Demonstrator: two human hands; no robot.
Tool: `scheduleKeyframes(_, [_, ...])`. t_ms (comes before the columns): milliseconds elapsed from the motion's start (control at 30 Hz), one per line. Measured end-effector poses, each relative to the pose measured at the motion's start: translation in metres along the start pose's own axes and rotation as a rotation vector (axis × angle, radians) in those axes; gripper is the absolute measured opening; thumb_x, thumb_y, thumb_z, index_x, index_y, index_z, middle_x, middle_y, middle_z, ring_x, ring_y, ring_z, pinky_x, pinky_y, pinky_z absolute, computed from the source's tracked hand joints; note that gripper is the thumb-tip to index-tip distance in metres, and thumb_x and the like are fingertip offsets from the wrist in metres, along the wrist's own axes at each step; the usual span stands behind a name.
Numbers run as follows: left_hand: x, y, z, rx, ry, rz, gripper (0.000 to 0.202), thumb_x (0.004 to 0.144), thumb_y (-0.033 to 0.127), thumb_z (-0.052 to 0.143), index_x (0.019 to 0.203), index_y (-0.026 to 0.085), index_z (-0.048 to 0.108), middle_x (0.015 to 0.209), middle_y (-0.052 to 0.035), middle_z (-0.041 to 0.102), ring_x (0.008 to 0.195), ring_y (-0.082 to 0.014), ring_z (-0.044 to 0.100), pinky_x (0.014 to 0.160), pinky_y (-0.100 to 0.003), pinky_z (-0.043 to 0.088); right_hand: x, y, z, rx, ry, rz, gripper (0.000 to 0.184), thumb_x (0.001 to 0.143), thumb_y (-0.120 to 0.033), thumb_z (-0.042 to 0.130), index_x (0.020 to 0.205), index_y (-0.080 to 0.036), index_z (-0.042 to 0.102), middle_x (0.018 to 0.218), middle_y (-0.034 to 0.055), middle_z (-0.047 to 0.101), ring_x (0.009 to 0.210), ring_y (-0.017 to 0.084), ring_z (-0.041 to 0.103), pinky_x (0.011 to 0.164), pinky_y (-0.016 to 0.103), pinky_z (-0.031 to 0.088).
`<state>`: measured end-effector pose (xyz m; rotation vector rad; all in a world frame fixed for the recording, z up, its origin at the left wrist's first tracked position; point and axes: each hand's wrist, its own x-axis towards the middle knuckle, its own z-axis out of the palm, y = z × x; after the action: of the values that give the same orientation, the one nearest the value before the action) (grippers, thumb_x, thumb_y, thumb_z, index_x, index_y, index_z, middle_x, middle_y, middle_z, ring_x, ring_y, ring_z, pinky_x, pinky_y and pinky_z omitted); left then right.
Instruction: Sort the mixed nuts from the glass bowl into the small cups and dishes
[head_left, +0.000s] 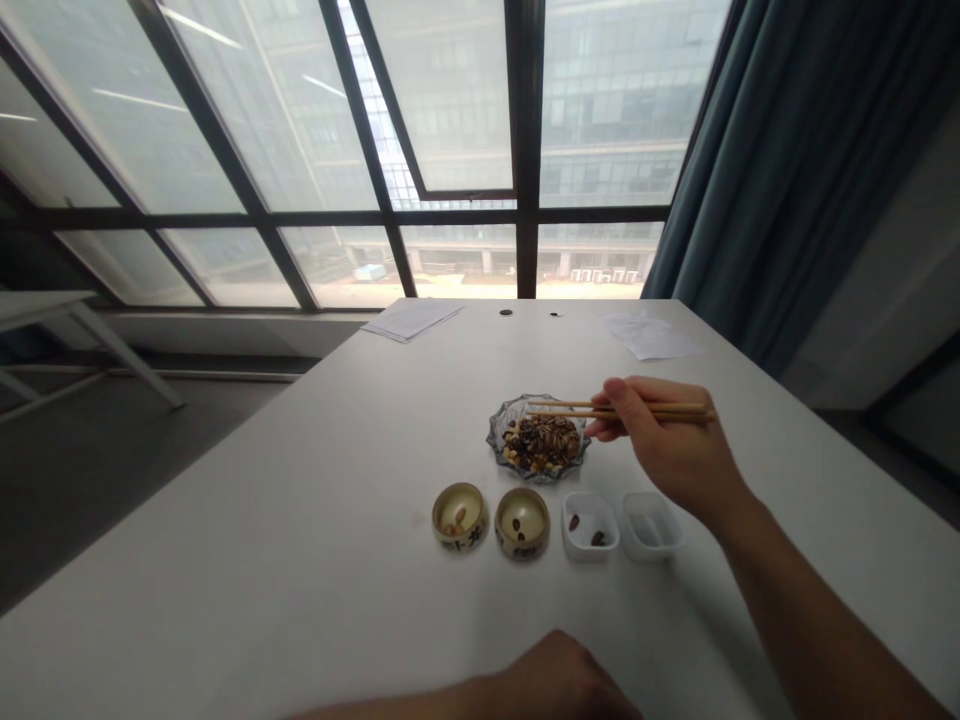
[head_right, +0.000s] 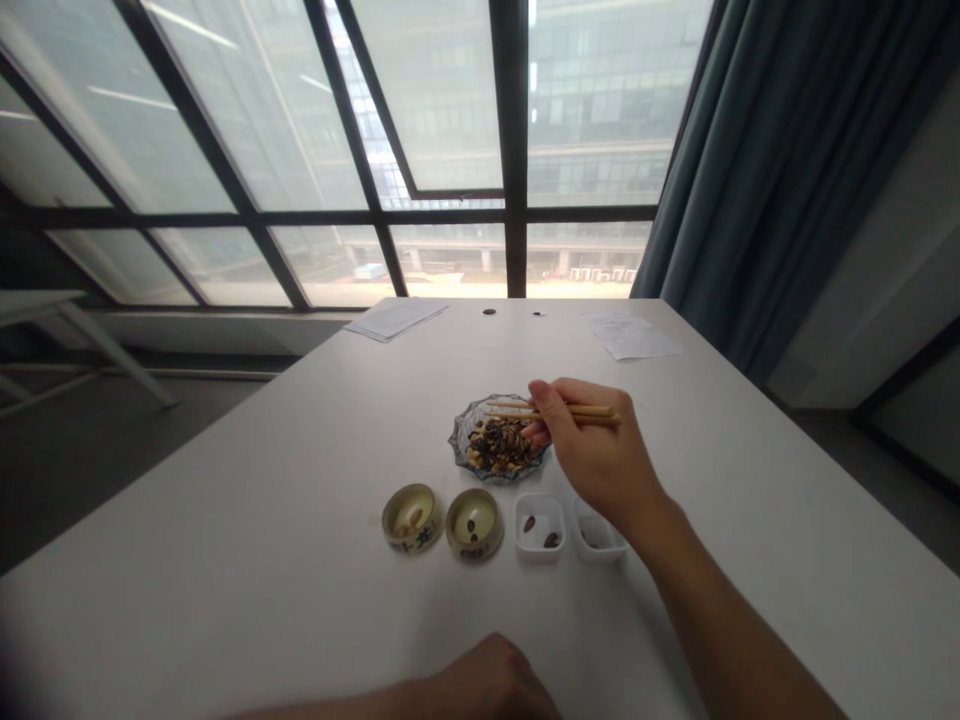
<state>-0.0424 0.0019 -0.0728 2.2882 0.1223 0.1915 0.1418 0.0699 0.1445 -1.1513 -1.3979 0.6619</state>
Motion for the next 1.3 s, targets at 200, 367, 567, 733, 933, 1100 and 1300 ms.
scheduleKeyframes(200, [-0.001,-0.001,0.002,-0.003,0.031,0.027,0.025,0.089,0.025,0.074,0.076,0.019,0.054,0.064,0.0068,0.056,0.058,-0.0066,0.049,0.057,-0.021,0.035,0.000,0.006,0.006,-0.144,-0.143,0.008,0.047,0.099,-0.056,0.062,0.081,-0.016,0.079,0.070,0.0070,0.077,0.064,0.023,0.076,0.061,0.032,0.060])
scheduleKeyframes(367, [-0.001,0.001,0.000,0.024,0.022,0.046,0.025,0.089,0.026,0.074,0.076,0.019,0.054,0.064,0.0070,0.055,0.058,-0.0066,0.047,0.055,-0.021,0.034,0.000,0.013,0.011,-0.154,-0.142,0.089,0.051,0.097,-0.060,0.063,0.076,-0.015,0.077,0.067,0.0081,0.076,0.061,0.025,0.076,0.055,0.031,0.059])
scheduleKeyframes(567, [0.001,0.007,-0.005,0.032,0.008,0.009,0.029,0.089,0.024,0.074,0.072,0.019,0.050,0.060,0.0074,0.048,0.057,-0.0071,0.043,0.054,-0.022,0.032,0.001,0.025,0.016,-0.102,-0.124,0.168,0.055,0.089,-0.067,0.069,0.073,-0.015,0.075,0.060,0.0079,0.074,0.054,0.026,0.075,0.050,0.030,0.059])
scheduleKeyframes(733, [0.002,0.011,-0.007,-0.010,0.036,0.037,0.042,0.081,0.015,0.078,0.065,0.019,0.039,0.056,0.0085,0.033,0.052,-0.0068,0.034,0.051,-0.024,0.028,0.001,0.033,0.020,-0.115,-0.117,0.165,0.058,0.090,-0.071,0.066,0.073,-0.015,0.075,0.058,0.0080,0.073,0.054,0.027,0.075,0.048,0.029,0.059])
scheduleKeyframes(933, [0.002,0.012,-0.008,-0.059,0.053,0.036,0.043,0.078,0.011,0.079,0.066,0.019,0.038,0.057,0.0087,0.033,0.052,-0.0068,0.034,0.052,-0.024,0.030,0.000,0.032,0.023,-0.145,-0.093,0.139,0.058,0.093,-0.068,0.063,0.067,-0.017,0.071,0.056,0.0079,0.072,0.054,0.026,0.076,0.051,0.030,0.059])
scheduleKeyframes(1100, [0.001,0.010,-0.008,-0.080,0.042,0.057,0.036,0.080,0.014,0.078,0.070,0.020,0.043,0.060,0.0082,0.040,0.056,-0.0071,0.040,0.055,-0.022,0.033,0.001,0.017,0.014,-0.135,-0.029,0.164,0.059,0.091,-0.070,0.065,0.069,-0.016,0.072,0.056,0.0088,0.073,0.052,0.026,0.075,0.048,0.029,0.059])
scheduleKeyframes(1300, [0.001,0.018,-0.014,-0.105,0.024,0.012,0.036,0.078,0.012,0.078,0.069,0.020,0.044,0.059,0.0082,0.037,0.054,-0.0070,0.038,0.054,-0.022,0.032,-0.005,-0.024,-0.026,-0.119,0.088,0.176,0.058,0.086,-0.073,0.069,0.072,-0.017,0.074,0.059,0.0100,0.074,0.052,0.025,0.075,0.047,0.028,0.061])
